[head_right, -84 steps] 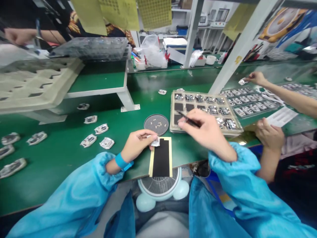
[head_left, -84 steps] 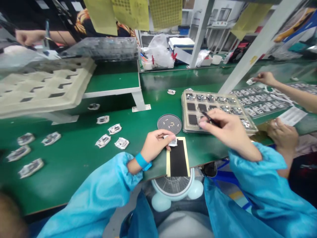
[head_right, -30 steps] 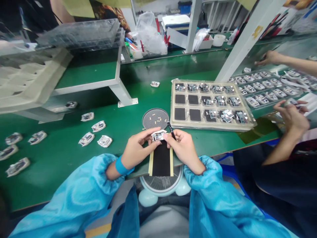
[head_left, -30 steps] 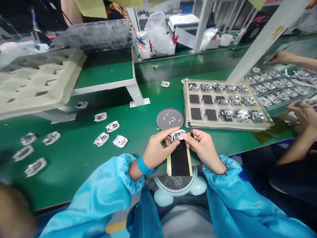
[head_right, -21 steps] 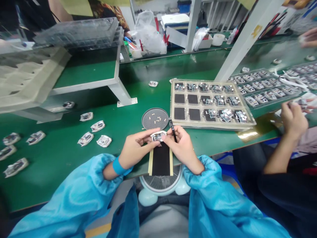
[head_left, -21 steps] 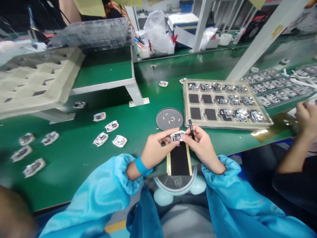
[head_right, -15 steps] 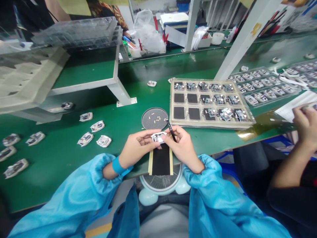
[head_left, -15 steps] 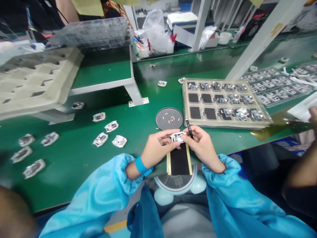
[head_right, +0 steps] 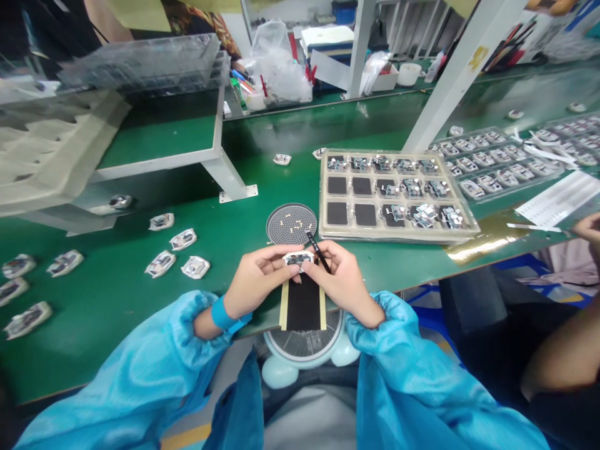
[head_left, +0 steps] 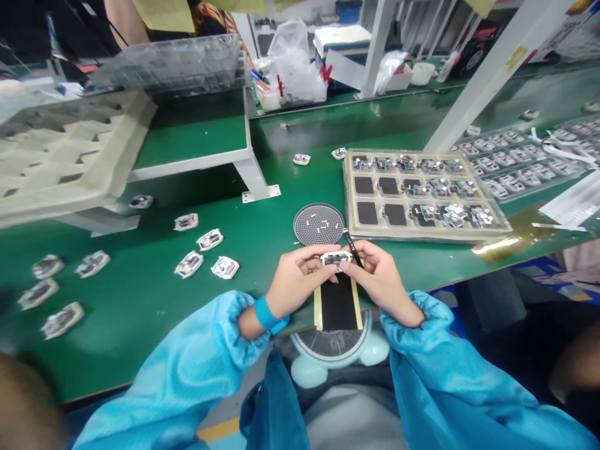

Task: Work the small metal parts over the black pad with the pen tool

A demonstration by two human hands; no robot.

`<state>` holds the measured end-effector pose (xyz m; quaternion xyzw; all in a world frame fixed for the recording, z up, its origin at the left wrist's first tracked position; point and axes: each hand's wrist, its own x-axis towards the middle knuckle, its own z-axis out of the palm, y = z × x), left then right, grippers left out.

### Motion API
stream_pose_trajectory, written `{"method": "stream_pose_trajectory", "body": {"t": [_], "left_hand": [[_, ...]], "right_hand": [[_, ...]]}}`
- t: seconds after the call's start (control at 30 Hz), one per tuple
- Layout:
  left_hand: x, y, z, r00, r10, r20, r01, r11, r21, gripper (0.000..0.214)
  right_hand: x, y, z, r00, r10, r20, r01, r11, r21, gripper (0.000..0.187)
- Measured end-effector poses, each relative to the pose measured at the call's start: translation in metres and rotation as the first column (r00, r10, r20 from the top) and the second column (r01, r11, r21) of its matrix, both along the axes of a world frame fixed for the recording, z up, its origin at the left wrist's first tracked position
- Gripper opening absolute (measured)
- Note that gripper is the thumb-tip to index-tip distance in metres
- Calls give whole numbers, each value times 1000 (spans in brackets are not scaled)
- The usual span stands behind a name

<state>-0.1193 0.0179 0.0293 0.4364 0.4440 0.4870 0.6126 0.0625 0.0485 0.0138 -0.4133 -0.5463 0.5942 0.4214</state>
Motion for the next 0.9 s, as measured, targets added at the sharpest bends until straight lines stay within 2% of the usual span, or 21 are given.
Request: {"method": "stream_pose_trajectory", "body": {"t": [0.23,0.37,0.63,0.8,0.9], "left_hand": [[4,-2,-5,987,-10,-160,16,999,32,33],[5,-3,-3,992,8,-127,-7,1000,9,31],[8,-8,5,987,118,-113,-117,993,7,34],[7,-9,-1,977,140,-163,-130,989,70,27],[3,-9,-5,929,139,-343,-75,978,194,22]], "right_hand": [[-1,0,2,997,-50,54,49,999,15,31],[-3,-2,5,998,-17,62,16,1000,12,32],[-14,-11,13,999,-38,31,39,999,-20,34],[-13,-8,7,997,-49,53,48,999,23,36],[-2,1,8,990,30,137,-44,994,103,32]]}}
